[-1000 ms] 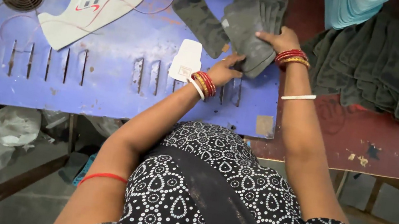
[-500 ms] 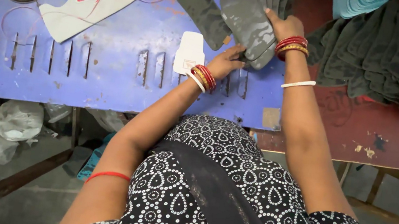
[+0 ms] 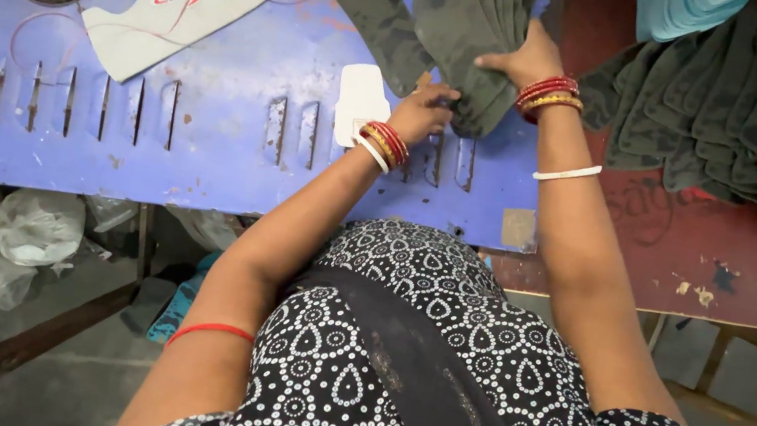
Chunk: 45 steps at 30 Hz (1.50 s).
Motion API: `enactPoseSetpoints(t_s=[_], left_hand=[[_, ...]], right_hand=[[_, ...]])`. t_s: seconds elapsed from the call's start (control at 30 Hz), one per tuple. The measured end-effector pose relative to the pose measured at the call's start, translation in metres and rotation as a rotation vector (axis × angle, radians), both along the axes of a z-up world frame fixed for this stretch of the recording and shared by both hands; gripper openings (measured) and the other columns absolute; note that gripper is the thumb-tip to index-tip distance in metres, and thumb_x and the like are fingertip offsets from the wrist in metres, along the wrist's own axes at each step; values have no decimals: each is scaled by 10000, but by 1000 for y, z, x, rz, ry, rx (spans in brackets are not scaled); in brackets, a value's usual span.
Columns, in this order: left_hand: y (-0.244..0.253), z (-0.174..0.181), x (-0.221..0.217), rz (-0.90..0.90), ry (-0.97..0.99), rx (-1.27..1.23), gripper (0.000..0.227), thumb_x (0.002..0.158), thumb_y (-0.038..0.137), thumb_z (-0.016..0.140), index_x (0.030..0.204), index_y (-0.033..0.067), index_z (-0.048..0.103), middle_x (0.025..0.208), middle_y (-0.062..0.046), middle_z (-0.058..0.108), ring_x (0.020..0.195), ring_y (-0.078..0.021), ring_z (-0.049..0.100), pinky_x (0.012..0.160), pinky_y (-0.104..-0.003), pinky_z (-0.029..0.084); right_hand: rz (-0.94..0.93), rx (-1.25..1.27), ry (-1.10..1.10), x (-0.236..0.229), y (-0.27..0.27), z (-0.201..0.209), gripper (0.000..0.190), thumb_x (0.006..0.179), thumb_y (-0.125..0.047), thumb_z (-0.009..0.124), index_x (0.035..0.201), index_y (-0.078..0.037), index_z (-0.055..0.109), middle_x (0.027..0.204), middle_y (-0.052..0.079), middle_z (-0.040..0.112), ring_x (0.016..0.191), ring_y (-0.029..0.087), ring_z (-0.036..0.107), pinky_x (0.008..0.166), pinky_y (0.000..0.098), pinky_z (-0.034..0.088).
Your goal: The person sorts and organizes stacks of blue and dark camouflage-patterned fabric pieces on a blue work table. They pick up individual pieces, separate them from the pile, and place them into neat stacks, occasionally moving items aside to access the work area.
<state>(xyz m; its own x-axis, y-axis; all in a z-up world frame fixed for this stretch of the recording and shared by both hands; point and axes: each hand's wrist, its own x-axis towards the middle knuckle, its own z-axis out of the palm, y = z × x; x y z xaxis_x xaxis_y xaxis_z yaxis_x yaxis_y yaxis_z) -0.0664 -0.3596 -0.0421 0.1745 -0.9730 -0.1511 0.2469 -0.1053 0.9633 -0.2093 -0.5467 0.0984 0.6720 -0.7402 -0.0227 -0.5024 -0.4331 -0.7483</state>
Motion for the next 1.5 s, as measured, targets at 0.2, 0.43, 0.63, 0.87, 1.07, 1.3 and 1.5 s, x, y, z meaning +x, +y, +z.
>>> enactPoseSetpoints(t_s=[0.2, 0.43, 0.63, 0.87, 1.07, 1.3, 1.5], left_hand=[[36, 50, 35, 42, 49, 138, 447, 891, 111, 691, 1334, 124, 632, 1276, 11, 661, 1029, -116, 671, 825, -263, 566], [76, 132, 59, 320, -364, 117, 611, 877, 178, 707, 1455, 101, 526, 1254, -123, 685, 1065, -231, 711, 876, -338, 569], [70, 185, 41, 309, -837, -181, 907, 788, 214, 903, 1530, 88, 396, 1442, -246, 521, 1343, -411, 511, 1128, -456, 442], [43, 155, 35, 227, -966, -160, 1213, 568, 194, 994, 1570, 130, 313, 1546, -197, 462, 1420, -400, 451, 1184, -448, 405], [47, 123, 37, 328, -530, -236, 1252, 703, 133, 910, 1681, 86, 131, 1602, -223, 464, 1507, -380, 467, 1252, -427, 385], [-20, 155, 19, 305, -801, -360, 1320, 552, 277, 1000, 1586, 143, 191, 1344, -140, 614, 1237, -380, 575, 1124, -445, 411], [-9, 218, 28, 82, -1023, -398, 1017, 807, 225, 883, 1630, 305, 290, 1413, -161, 581, 1171, -369, 647, 974, -436, 536]], right_hand=[[32, -328, 235, -9, 41, 106, 859, 655, -360, 973, 1346, -72, 551, 1189, 214, 723, 1089, 429, 676, 935, 488, 537], [183, -503, 449, -29, 57, 120, 1098, 579, -315, 962, 1530, -155, 436, 1215, 226, 677, 1024, 447, 653, 773, 536, 531], [164, -500, 643, -29, 68, 128, 738, 749, -357, 903, 1415, -262, 600, 1197, 102, 716, 1070, 368, 692, 832, 513, 549], [321, -546, 367, -47, 70, 95, 956, 642, -354, 937, 1490, -152, 545, 1265, 177, 672, 1142, 388, 632, 953, 501, 489], [43, -108, -288, -125, 45, 32, 1088, 783, -109, 924, 1671, -165, 297, 1685, 201, 402, 1515, 337, 489, 1267, 445, 408], [-133, -65, -382, -72, 62, 20, 1178, 799, -67, 954, 1694, -96, 189, 1627, 220, 462, 1478, 319, 494, 1227, 425, 424], [-14, -194, -248, -78, 57, 83, 1150, 790, -135, 912, 1665, -100, 167, 1430, 171, 579, 1320, 319, 586, 1153, 402, 471]])
